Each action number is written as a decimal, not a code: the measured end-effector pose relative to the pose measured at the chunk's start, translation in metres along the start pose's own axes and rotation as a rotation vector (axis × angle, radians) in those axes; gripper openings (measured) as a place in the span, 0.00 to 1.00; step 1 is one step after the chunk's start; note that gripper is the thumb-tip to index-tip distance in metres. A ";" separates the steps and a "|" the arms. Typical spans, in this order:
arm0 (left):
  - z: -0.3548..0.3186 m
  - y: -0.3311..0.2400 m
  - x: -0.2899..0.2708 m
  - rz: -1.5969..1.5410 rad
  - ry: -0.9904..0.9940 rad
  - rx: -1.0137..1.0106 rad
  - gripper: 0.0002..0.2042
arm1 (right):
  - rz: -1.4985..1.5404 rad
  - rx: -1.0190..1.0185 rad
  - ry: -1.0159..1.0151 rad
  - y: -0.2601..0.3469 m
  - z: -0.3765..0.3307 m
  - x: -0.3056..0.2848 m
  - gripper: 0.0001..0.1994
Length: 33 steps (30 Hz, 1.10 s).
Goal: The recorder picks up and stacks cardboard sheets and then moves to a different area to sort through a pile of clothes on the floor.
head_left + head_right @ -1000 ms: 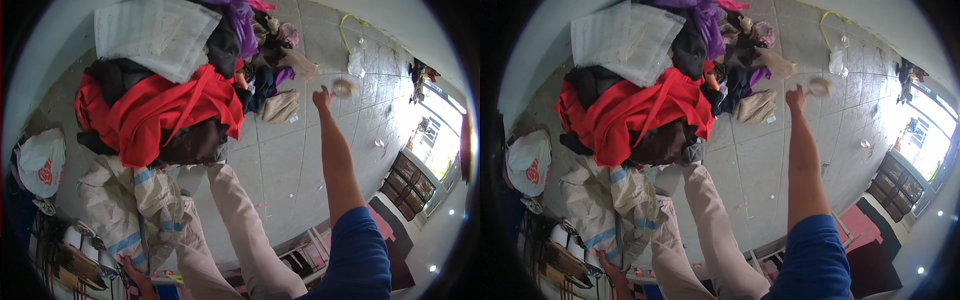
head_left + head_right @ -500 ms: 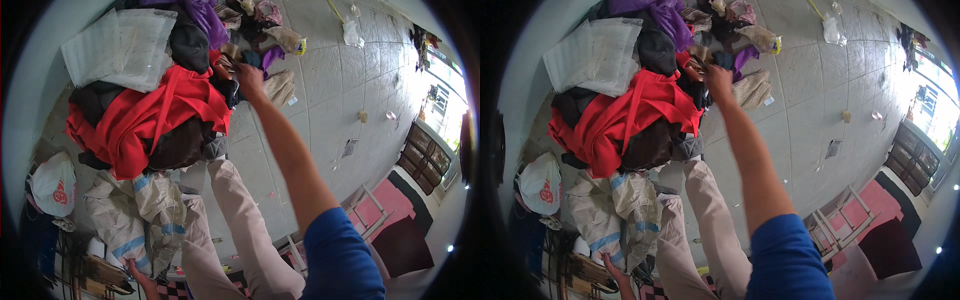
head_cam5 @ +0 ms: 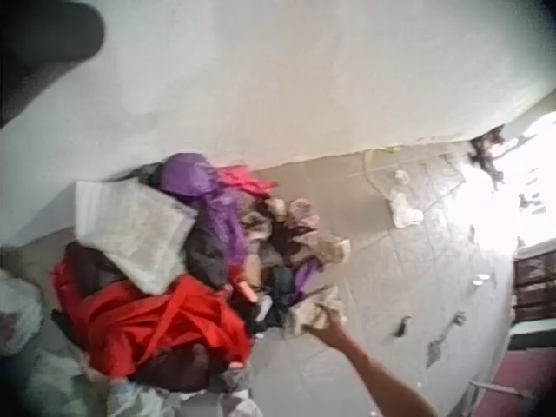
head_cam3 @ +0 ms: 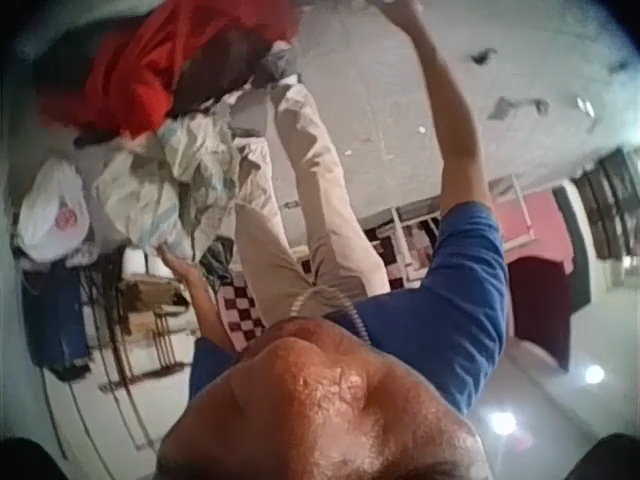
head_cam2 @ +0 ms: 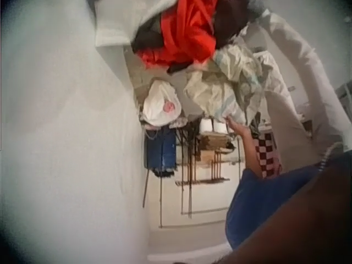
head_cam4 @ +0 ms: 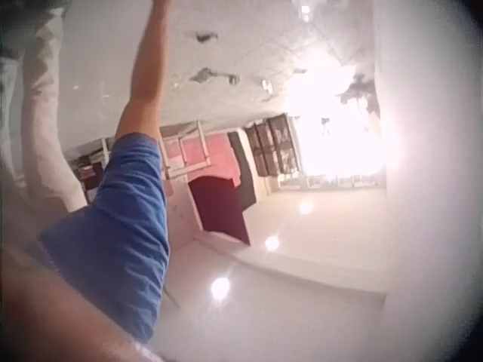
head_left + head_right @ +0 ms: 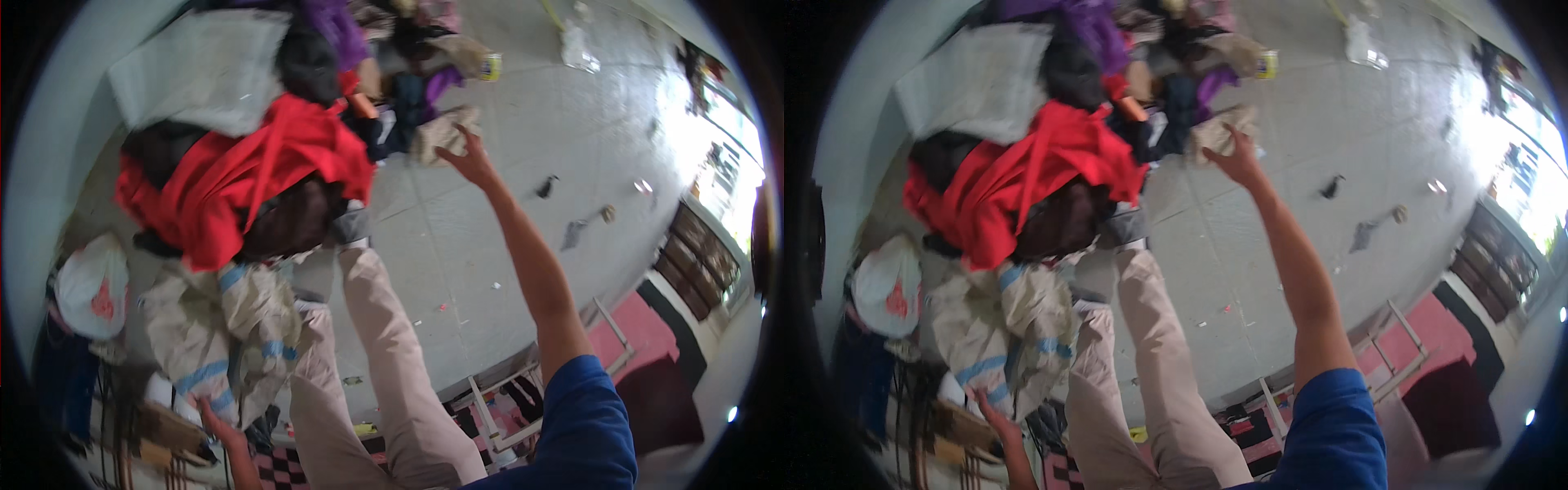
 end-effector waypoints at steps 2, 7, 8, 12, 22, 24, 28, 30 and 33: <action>0.000 0.006 0.005 -0.645 -0.139 -0.489 0.27 | 0.476 -0.211 0.161 0.129 -0.016 0.079 0.46; -0.007 -0.009 0.012 -0.823 -0.272 -0.659 0.32 | -0.270 -0.074 0.203 0.291 -0.113 0.179 0.57; -0.007 -0.012 0.012 -0.868 -0.254 -0.608 0.31 | -0.347 -0.078 0.231 0.294 -0.116 0.187 0.57; -0.010 -0.002 0.000 -0.724 -0.292 -0.493 0.28 | 0.047 -0.406 0.117 0.285 -0.092 0.178 0.33; -0.024 0.028 -0.003 -1.042 -0.293 -0.677 0.32 | 0.924 0.004 0.317 0.304 -0.085 0.019 0.23; -0.019 0.018 -0.001 -0.800 -0.238 -0.438 0.30 | 0.707 -0.082 0.299 0.315 -0.129 0.020 0.23; -0.029 -0.001 0.007 -0.757 -0.132 -0.435 0.28 | 0.455 -0.434 0.494 0.354 -0.236 0.032 0.35; -0.036 -0.012 0.015 -0.935 -0.047 -0.573 0.30 | 0.651 -0.298 0.827 0.374 -0.284 0.061 0.36; -0.028 -0.037 0.015 -1.167 -0.105 -0.334 0.24 | 0.347 -0.808 1.055 0.410 -0.329 0.096 0.28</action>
Point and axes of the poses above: each hand's wrist, its own z-axis towards the middle knuckle, its own x-axis out of the palm, y = z × x, the point moved 5 cm from there along z, towards the middle knuckle, and after that the axes turned 12 degrees about -y, right-handed, at the moved point
